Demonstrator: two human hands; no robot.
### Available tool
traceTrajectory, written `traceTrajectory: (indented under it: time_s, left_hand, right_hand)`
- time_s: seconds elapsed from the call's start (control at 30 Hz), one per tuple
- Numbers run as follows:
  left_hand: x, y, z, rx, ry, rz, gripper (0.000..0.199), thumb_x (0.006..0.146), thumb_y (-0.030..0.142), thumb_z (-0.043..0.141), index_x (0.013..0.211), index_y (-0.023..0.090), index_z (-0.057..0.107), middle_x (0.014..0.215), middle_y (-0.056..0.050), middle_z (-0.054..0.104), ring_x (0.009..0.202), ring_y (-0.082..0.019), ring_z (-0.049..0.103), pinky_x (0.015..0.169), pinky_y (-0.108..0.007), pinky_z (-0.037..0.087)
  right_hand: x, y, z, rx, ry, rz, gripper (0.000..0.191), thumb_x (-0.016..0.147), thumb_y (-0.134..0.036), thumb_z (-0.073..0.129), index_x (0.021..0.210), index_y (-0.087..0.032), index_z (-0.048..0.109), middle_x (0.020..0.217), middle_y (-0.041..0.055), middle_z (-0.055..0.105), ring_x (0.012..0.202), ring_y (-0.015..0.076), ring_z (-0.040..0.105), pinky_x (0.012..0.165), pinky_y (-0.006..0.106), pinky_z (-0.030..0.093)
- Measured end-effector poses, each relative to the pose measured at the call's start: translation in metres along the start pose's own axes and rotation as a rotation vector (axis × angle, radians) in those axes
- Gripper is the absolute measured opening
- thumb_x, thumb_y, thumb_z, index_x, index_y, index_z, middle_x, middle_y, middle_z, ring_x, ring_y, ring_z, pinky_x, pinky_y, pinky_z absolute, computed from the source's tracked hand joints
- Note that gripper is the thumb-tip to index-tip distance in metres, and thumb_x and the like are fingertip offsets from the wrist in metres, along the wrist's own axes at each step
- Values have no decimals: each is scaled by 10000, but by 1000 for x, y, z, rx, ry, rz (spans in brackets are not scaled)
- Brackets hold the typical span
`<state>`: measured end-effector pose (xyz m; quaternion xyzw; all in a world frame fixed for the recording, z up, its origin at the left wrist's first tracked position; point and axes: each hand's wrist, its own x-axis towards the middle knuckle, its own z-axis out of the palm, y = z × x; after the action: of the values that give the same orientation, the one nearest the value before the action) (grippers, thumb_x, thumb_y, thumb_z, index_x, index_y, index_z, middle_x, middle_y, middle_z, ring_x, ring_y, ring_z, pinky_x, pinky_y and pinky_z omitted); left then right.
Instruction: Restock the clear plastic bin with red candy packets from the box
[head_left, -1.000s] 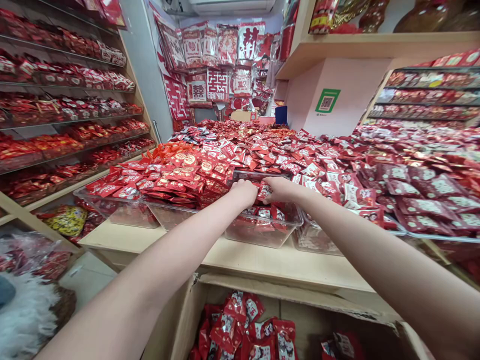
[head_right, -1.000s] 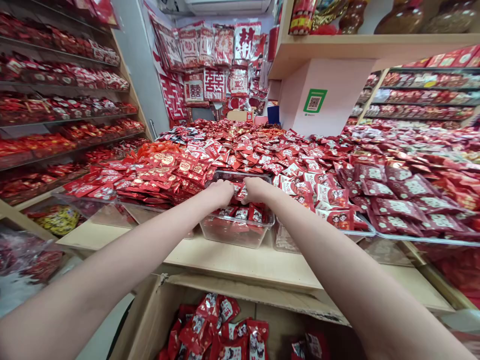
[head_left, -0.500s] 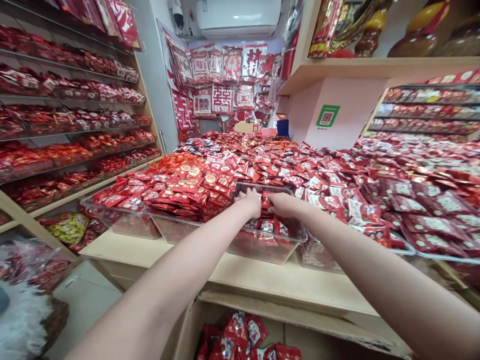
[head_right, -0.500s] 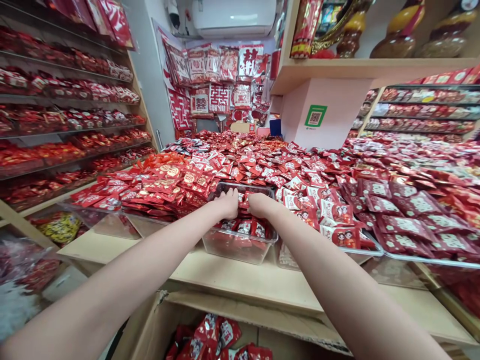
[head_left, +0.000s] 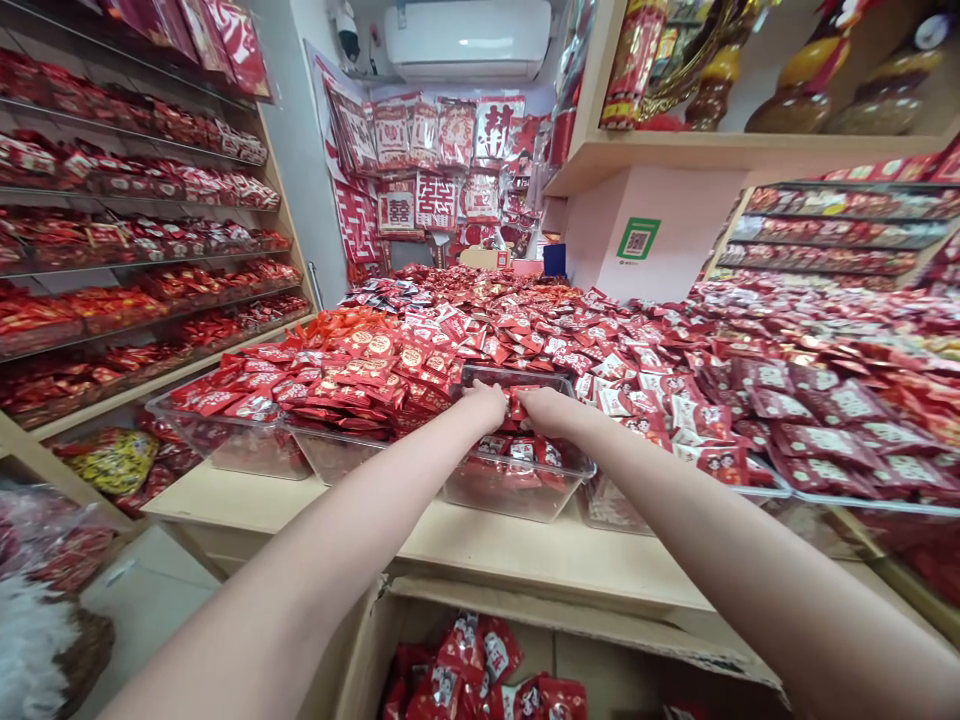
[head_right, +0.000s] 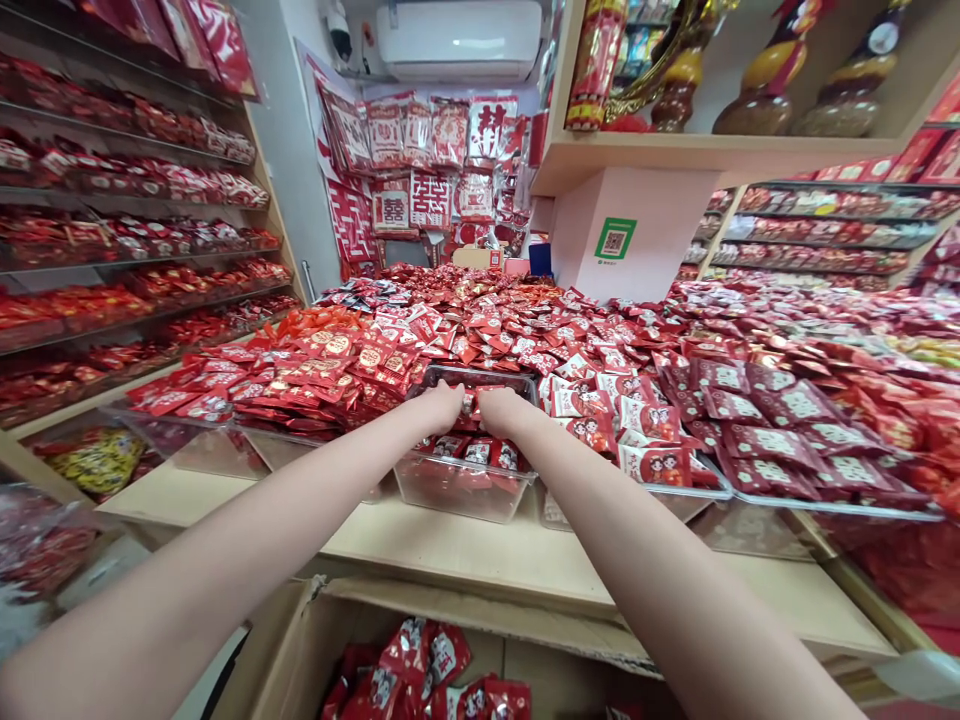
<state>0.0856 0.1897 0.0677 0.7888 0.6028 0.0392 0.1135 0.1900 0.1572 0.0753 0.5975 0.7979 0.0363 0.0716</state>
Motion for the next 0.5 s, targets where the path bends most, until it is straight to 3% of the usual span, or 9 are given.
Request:
traceTrajectory:
  time_s: [0.2, 0.5]
  left_hand:
    - [-1, 0, -6, 88, -39, -66, 371, 849, 279, 519, 1198, 167, 457, 1241, -100, 455, 1070, -248, 489, 868, -468, 422]
    - [-7, 9, -7, 122, -112, -6, 443, 830, 268, 547, 1246, 185, 418, 1345, -100, 354, 1184, -290, 382, 950, -532, 321]
  right_hand:
    - [5, 3, 4, -1, 15, 8, 308, 782, -206, 540, 1067, -88, 547, 1074, 168, 629, 979, 265, 594, 784, 299, 459]
    - [6, 2, 5, 5, 23, -4, 328, 796, -194, 516, 1096, -65, 545, 1099, 190, 614, 992, 267, 589, 808, 308, 455]
